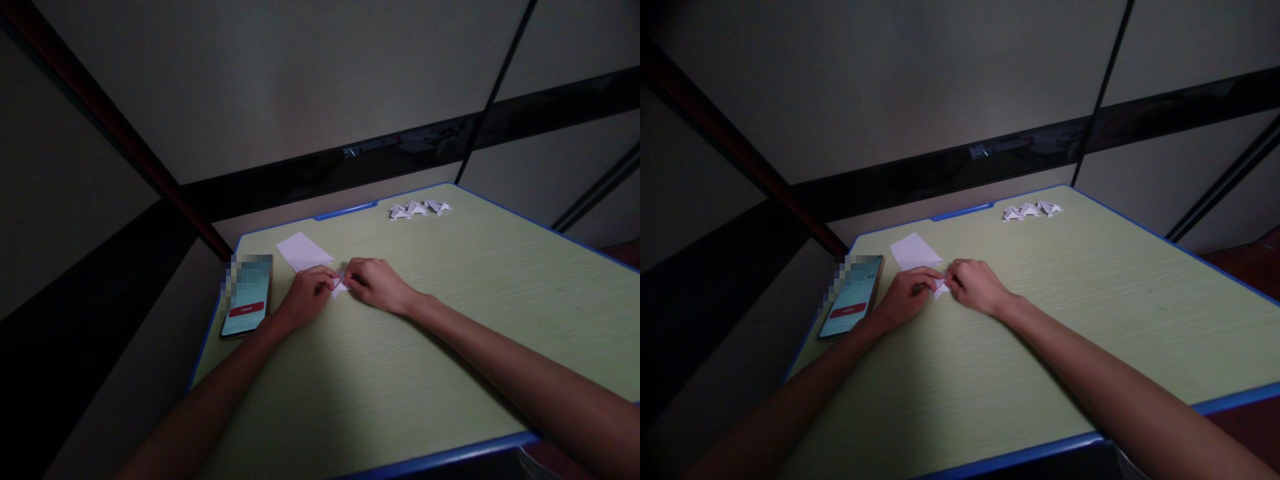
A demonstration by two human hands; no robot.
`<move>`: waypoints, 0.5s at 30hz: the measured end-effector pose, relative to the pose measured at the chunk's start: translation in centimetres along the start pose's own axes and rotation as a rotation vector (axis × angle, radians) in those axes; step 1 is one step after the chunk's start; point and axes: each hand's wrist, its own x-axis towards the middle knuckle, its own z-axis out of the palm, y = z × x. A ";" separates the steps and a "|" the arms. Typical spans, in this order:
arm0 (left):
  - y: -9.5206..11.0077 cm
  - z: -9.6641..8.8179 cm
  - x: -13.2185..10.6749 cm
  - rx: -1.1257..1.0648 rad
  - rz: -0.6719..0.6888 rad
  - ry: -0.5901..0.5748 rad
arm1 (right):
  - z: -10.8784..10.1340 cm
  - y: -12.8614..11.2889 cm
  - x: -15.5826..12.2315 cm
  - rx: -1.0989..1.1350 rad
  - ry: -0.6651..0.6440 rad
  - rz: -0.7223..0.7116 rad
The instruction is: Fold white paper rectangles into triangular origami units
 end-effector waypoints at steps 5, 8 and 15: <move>-0.2 -0.1 0.4 -0.013 -0.058 -0.027 | 0.2 0.0 0.2 0.029 0.006 0.050; -0.4 -0.2 0.6 -0.021 -0.111 -0.052 | 0.2 0.1 0.3 0.071 0.012 0.061; -0.6 -0.2 0.6 -0.057 -0.162 -0.073 | 0.2 0.4 0.5 0.225 -0.007 0.059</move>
